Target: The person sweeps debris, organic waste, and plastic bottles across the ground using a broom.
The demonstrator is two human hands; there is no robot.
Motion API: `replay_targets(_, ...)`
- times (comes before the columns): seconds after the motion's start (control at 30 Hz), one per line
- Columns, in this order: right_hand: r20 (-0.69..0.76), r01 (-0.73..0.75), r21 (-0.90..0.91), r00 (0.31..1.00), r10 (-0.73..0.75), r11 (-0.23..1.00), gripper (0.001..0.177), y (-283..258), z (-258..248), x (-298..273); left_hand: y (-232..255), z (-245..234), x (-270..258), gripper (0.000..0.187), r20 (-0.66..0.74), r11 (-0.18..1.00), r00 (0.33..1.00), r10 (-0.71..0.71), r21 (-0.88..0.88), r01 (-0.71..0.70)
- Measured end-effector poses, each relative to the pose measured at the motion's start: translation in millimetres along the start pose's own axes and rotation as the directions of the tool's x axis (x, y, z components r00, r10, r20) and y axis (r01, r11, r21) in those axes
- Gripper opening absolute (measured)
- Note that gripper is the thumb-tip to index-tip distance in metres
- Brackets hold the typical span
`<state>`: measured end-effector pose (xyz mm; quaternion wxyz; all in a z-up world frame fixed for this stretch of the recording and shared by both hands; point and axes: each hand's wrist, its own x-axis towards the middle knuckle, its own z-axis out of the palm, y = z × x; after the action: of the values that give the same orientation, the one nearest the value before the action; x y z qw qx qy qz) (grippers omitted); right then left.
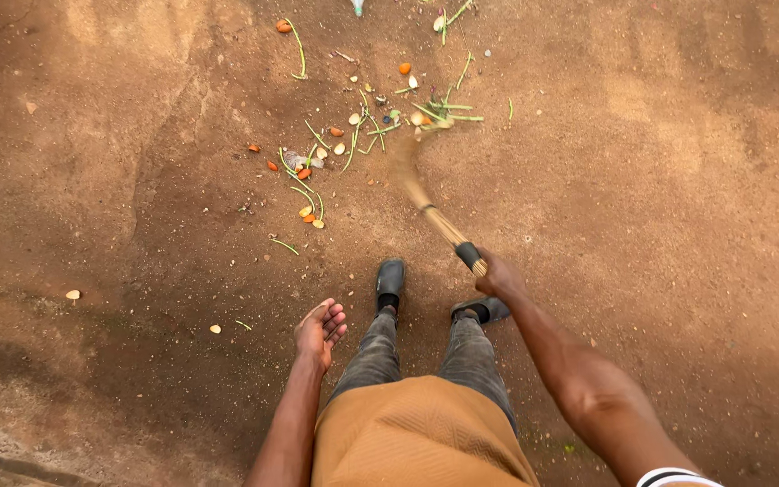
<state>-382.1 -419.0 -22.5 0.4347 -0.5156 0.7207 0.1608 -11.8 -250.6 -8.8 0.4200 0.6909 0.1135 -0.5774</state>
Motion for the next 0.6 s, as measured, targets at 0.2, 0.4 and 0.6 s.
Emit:
replay_targets(0.2, -0.061, 0.168, -0.265, 0.98, -0.19, 0.95, 0.086, 9.3, -29.3, -53.2, 3.5, 19.6, 6.1, 0.028, 0.049, 0.999, 0.998, -0.037, -0.022, 0.038)
replay_targets(0.4, -0.303, -0.006, 0.279, 0.948, 0.095, 0.96, 0.08, 45.5, 36.1, -74.3, 22.4, 46.7, 2.2, 0.03, 0.084, 1.0, 0.996, 0.019, -0.019, -0.018)
replay_targets(0.6, -0.18, -0.409, 0.433, 0.834, 0.522, 0.803, 0.062, -4.0, 60.3, -0.7, 18.9, 39.1, -3.7, 0.03, 0.113, 0.999, 0.993, 0.036, -0.028, -0.033)
